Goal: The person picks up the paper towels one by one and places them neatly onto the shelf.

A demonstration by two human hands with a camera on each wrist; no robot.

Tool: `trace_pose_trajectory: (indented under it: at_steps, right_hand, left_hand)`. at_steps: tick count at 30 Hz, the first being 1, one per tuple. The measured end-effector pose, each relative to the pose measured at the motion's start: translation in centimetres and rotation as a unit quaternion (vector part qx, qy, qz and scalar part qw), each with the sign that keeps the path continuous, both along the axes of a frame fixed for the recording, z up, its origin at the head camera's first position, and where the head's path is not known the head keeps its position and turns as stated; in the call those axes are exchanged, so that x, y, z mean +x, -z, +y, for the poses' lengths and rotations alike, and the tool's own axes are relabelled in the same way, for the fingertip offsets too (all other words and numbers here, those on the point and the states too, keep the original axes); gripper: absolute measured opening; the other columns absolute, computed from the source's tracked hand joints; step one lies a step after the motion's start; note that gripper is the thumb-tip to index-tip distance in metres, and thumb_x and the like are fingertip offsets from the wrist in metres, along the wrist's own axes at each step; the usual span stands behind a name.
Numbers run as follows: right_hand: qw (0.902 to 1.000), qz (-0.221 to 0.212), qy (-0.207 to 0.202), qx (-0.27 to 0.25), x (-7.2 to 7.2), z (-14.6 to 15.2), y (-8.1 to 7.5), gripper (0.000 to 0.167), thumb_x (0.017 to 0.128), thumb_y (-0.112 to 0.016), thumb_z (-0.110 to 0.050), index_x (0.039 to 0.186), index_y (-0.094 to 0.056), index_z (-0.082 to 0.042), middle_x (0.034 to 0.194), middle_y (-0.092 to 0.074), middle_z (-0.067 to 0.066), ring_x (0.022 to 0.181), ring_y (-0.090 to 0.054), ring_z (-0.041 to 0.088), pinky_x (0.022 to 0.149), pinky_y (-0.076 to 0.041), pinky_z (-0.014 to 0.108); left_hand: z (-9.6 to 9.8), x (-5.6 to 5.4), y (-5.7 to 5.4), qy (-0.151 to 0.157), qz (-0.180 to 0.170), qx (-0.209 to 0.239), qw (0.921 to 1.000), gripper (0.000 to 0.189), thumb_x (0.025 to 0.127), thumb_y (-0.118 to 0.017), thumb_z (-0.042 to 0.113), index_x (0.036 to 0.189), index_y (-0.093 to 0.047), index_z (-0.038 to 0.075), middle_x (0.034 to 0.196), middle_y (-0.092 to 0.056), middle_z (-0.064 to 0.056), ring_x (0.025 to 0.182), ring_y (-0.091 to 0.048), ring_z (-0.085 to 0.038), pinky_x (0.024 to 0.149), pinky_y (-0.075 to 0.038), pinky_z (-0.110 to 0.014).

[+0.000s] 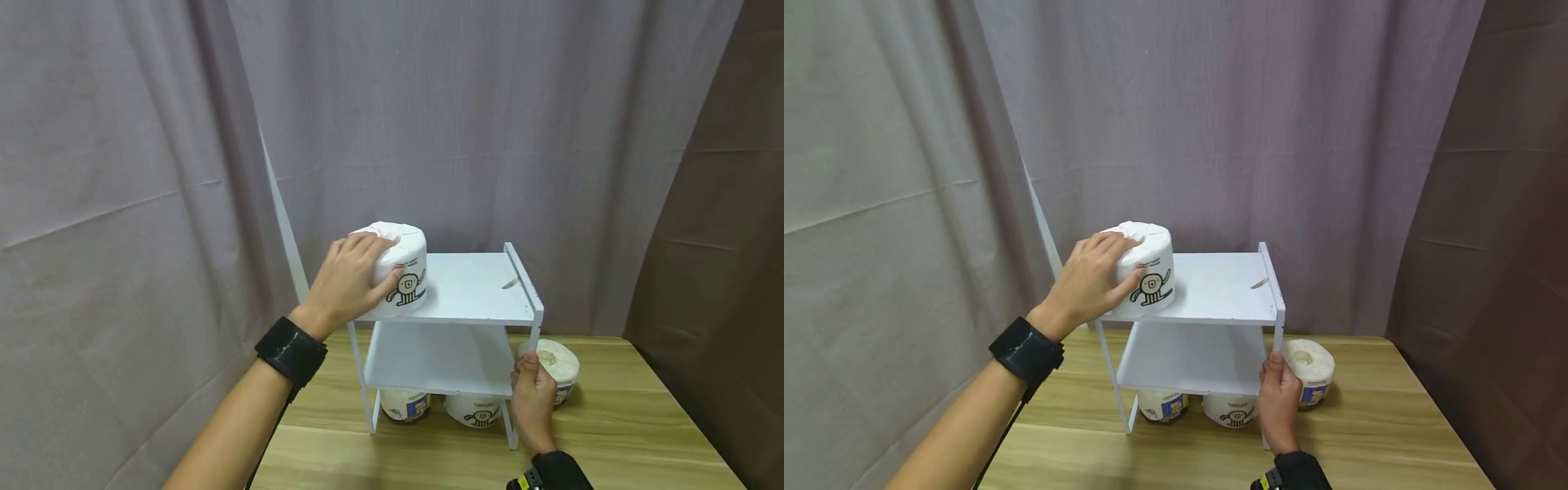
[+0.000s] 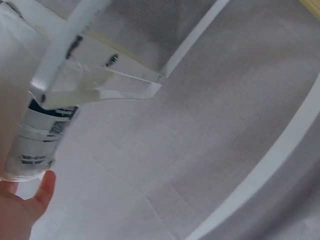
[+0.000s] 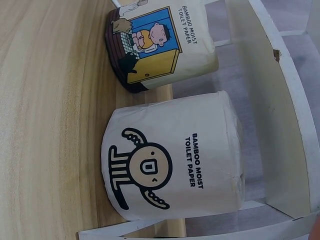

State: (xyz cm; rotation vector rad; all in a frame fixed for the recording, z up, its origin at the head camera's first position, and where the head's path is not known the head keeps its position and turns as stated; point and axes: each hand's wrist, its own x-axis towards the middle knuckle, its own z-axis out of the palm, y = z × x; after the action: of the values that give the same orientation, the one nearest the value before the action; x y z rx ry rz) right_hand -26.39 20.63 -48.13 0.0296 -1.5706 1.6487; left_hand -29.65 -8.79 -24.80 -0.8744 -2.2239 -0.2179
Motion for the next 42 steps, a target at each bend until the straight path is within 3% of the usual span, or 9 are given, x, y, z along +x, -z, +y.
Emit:
trace_pose_trajectory:
  at_steps: [9, 15, 22, 28, 36, 42]
  right_hand:
    - [0.9997, -0.002, 0.008, 0.024, 0.0, -0.1, 0.4, 0.051, 0.116, -0.039, -0.014, 0.072, -0.047, 0.01, 0.056, -0.034, -0.012, 0.048, -0.03, 0.001, 0.045, -0.022, 0.029]
    - [0.9998, -0.001, 0.007, 0.021, 0.1, -0.3, 0.1, 0.051, 0.116, -0.039, -0.016, 0.073, -0.048, 0.011, 0.056, -0.035, -0.012, 0.048, -0.03, 0.001, 0.045, -0.023, 0.028]
    - [0.9998, -0.002, -0.008, 0.015, 0.1, -0.8, 0.2, 0.054, 0.116, -0.039, -0.02, 0.074, -0.049, 0.012, 0.055, -0.035, -0.011, 0.047, -0.029, 0.003, 0.044, -0.022, 0.029]
    - [0.9997, 0.008, -0.024, 0.007, 0.0, -0.9, 0.5, 0.054, 0.116, -0.039, -0.02, 0.073, -0.047, 0.013, 0.055, -0.035, -0.011, 0.047, -0.029, 0.004, 0.044, -0.021, 0.031]
    - [0.9998, -0.014, -0.008, 0.007, -0.1, -0.8, 0.7, 0.055, 0.116, -0.038, -0.021, 0.072, -0.046, 0.011, 0.055, -0.033, -0.011, 0.047, -0.029, 0.001, 0.045, -0.022, 0.029]
    - [0.9992, -0.036, -0.016, 0.006, -0.2, -1.5, 0.8, 0.054, 0.116, -0.039, -0.022, 0.075, -0.049, 0.012, 0.056, -0.035, -0.01, 0.049, -0.031, 0.002, 0.046, -0.024, 0.027]
  left_hand:
    - [-2.1, -1.4, -0.5, 0.063, 0.02, -0.028, 0.9974, 0.045, 0.101, -0.062, 0.043, 0.132, -0.068, 0.01, 0.129, -0.071, -0.01, 0.127, -0.059, -0.03, 0.113, -0.037, -0.055]
    - [-3.3, -2.1, -1.0, 0.106, 0.016, -0.056, 0.9926, 0.048, 0.101, -0.051, 0.037, 0.138, -0.065, 0.009, 0.133, -0.069, -0.008, 0.129, -0.055, -0.031, 0.116, -0.034, -0.055]
    - [-4.3, -2.6, -0.4, 0.136, -0.007, -0.036, 0.9901, 0.054, 0.095, -0.042, 0.024, 0.144, -0.058, 0.01, 0.146, -0.057, -0.013, 0.14, -0.047, -0.033, 0.116, -0.037, -0.056]
    - [-4.9, -3.3, -0.1, 0.152, -0.024, 0.002, 0.9882, 0.053, 0.089, -0.041, 0.016, 0.138, -0.062, 0.012, 0.142, -0.062, -0.009, 0.14, -0.048, -0.031, 0.116, -0.036, -0.057]
    - [-4.8, -4.1, 0.2, 0.209, -0.083, 0.036, 0.9736, 0.047, 0.092, -0.044, 0.011, 0.134, -0.064, 0.01, 0.139, -0.064, -0.005, 0.139, -0.047, -0.027, 0.111, -0.043, -0.053]
    - [-5.7, -3.9, 1.0, 0.218, -0.108, 0.062, 0.9681, 0.045, 0.093, -0.046, 0.008, 0.135, -0.063, 0.008, 0.14, -0.061, -0.007, 0.14, -0.044, -0.027, 0.111, -0.045, -0.053]
